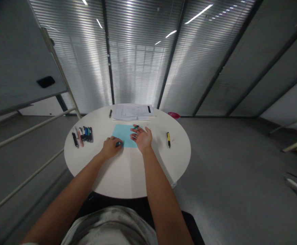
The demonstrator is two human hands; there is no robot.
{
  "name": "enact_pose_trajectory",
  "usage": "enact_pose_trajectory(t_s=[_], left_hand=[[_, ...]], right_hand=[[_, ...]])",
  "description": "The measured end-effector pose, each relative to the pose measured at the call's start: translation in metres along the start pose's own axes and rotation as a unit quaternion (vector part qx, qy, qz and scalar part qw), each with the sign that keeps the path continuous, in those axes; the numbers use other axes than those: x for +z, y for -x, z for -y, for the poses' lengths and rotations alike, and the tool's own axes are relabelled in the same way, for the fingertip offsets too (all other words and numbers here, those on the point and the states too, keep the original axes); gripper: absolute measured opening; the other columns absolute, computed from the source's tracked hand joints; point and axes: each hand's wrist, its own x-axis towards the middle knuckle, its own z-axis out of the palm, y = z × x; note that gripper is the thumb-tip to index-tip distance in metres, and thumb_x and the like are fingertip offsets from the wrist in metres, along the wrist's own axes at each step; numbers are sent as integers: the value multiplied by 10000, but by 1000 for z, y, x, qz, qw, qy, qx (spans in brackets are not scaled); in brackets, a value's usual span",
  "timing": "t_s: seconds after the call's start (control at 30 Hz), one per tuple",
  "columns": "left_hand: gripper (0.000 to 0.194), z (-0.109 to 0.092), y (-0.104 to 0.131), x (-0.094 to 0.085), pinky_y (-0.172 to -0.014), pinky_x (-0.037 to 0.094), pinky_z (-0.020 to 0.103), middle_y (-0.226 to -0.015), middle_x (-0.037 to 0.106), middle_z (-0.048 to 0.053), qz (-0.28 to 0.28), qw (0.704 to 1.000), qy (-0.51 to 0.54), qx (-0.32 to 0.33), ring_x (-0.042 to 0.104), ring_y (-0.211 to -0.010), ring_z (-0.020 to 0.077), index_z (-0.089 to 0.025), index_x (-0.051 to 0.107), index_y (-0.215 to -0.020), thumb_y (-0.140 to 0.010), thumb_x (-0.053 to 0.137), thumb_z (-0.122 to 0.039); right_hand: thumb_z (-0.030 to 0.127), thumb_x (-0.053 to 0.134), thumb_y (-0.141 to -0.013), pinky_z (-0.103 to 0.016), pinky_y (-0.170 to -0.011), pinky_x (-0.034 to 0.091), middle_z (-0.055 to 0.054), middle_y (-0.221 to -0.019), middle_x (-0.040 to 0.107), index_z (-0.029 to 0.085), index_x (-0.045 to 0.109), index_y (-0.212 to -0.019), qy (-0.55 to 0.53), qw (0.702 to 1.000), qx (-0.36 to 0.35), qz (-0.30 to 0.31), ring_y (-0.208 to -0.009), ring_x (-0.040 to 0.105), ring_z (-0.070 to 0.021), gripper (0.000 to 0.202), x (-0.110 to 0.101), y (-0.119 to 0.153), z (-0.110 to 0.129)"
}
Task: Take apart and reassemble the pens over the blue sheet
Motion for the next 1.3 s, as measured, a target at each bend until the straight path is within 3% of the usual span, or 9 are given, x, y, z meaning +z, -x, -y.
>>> enact_pose_trajectory(t_s=[0.17,0.33,0.5,0.6,0.7,0.8,0.93,1.1,1.3], left_hand=[[268,1,0,2,-869,380,377,-1090,587,52,1,1000,2,0,506,-1021,253,-316,662,-1039,-816,516,-333],[267,1,0,1,-871,375,378,-1093,587,54,0,1000,9,0,503,-1026,252,-311,666,-1038,-821,511,-330],[270,2,0,-2,-874,369,376,-1096,586,58,3,1000,14,-2,493,-1038,253,-303,666,-1039,-817,517,-337],[268,5,-1,-2,-875,368,379,-1094,585,55,-5,1000,19,5,491,-1037,250,-302,663,-1035,-809,518,-316],[274,8,-3,0,-875,373,395,-1093,586,58,-9,1000,19,5,491,-1037,260,-300,661,-1039,-810,512,-314],[279,10,-4,2,-878,376,409,-1090,587,63,-10,1000,16,9,490,-1038,269,-298,660,-1045,-808,513,-311],[273,9,-3,4,-886,375,417,-1081,586,59,-14,1000,17,9,492,-1032,268,-303,661,-1033,-801,518,-315],[276,7,1,4,-897,374,416,-1096,584,63,-13,1000,14,1,493,-1042,265,-299,662,-1038,-804,516,-311],[283,6,1,4,-903,373,409,-1108,581,60,-9,1000,10,2,492,-1048,261,-303,658,-1051,-811,509,-324]], right_hand=[[322,686,-670,-186,-446,407,-3,-908,694,232,593,-1010,75,992,-49,-89,-582,605,-101,363,0,-5,-3],[442,714,-649,-160,-425,362,67,-588,537,199,613,-852,166,964,-125,-163,-463,450,-50,332,-6,-12,-6],[533,594,-711,-191,-456,403,12,-753,623,190,583,-835,338,912,-129,-195,-553,517,-88,365,-15,-27,4],[470,513,-799,-229,-539,430,-2,-688,613,190,587,-986,503,833,-121,-199,-590,552,-129,345,-24,-33,16],[371,545,-809,-296,-683,449,-26,-773,643,229,497,-1213,680,674,-117,-265,-732,606,-185,431,-39,-25,30],[348,478,-861,-357,-765,443,-83,-896,657,235,465,-1261,761,565,-66,-313,-847,620,-228,416,-57,-7,41],[350,461,-860,-383,-773,452,-122,-1016,644,244,504,-1226,757,531,3,-382,-911,621,-254,383,-73,9,49],[351,494,-828,-374,-758,458,-114,-989,658,245,535,-1203,750,516,-23,-412,-900,623,-260,392,-75,12,50],[253,525,-780,-371,-796,436,-120,-1022,653,213,570,-1124,766,463,-53,-443,-1000,579,-283,349,-94,12,54]])
